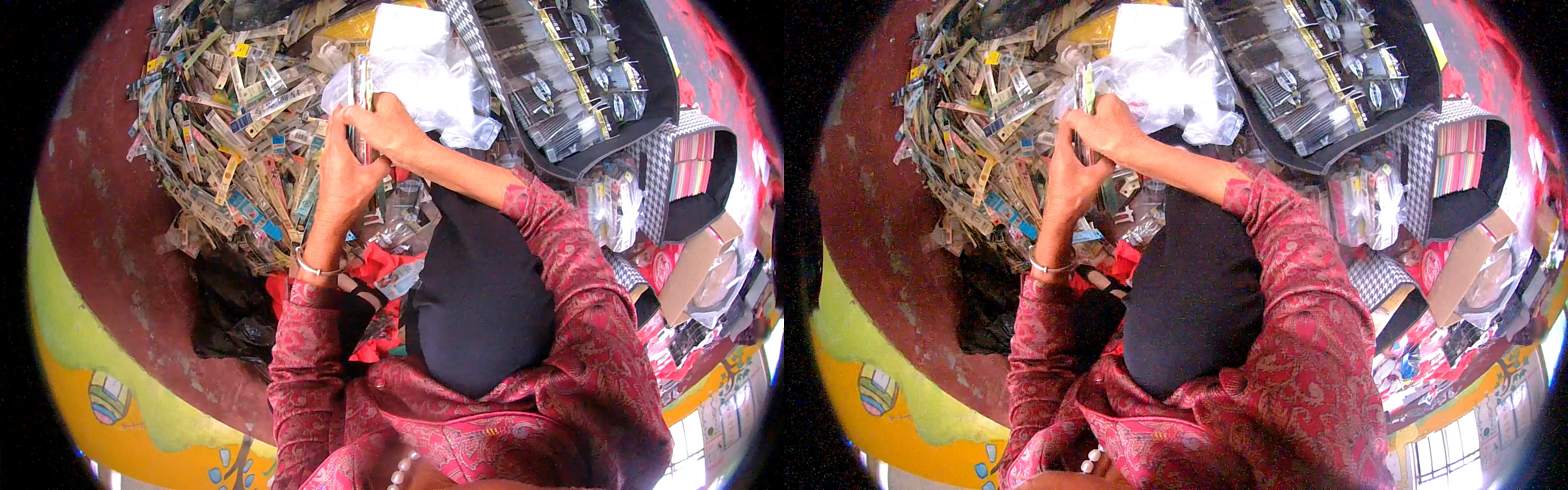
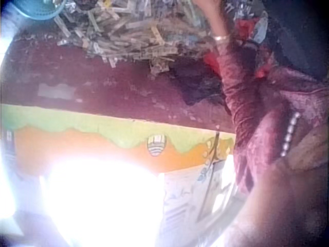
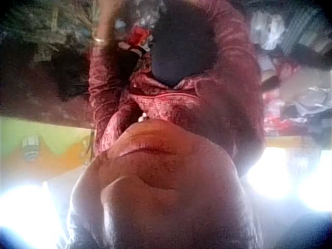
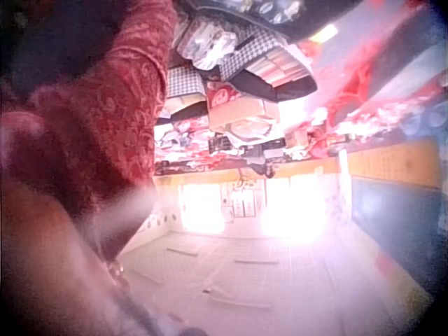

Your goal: The person sits on the floor and sorts through a large pile of small packaged items, picking them up, inspecting them, and placing them into a plastic bag. The person handles the items one at a time, occasionally adjusting the pile.

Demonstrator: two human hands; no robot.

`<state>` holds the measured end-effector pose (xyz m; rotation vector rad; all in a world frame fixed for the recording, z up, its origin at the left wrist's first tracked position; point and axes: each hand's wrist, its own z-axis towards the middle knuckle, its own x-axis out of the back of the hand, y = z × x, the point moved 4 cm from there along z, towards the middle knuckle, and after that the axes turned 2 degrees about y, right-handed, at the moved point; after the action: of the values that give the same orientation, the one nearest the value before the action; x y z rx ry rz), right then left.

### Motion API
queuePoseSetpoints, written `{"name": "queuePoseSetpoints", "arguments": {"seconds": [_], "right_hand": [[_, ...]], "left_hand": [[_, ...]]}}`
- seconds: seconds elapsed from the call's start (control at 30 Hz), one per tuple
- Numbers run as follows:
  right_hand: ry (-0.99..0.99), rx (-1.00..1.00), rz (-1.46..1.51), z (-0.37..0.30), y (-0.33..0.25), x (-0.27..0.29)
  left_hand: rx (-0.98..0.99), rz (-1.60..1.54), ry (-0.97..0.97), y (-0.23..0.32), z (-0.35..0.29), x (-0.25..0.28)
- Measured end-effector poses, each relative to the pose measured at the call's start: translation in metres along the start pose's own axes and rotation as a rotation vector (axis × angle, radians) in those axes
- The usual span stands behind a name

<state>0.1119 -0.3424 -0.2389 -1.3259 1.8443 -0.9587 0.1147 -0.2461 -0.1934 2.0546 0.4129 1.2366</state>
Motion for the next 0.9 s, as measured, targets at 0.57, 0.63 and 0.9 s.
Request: {"name": "queuePoseSetpoints", "arguments": {"seconds": [0.57,0.63,0.9], "right_hand": [[0.127,0.723,-0.262,0.019,-0.054,0.039],[0.089,0.775,-0.46,0.014,-0.042,0.031],[-0.453,0.521,-0.72,0.026,0.019,0.02]], "left_hand": [[0.52,-0.752,-0.079,-0.001,0.0,0.022],[0.525,-0.734,-0.083,-0.001,0.002,0.023],[0.453,-0.834,-0.056,-0.023,0.003,0.02]]}}
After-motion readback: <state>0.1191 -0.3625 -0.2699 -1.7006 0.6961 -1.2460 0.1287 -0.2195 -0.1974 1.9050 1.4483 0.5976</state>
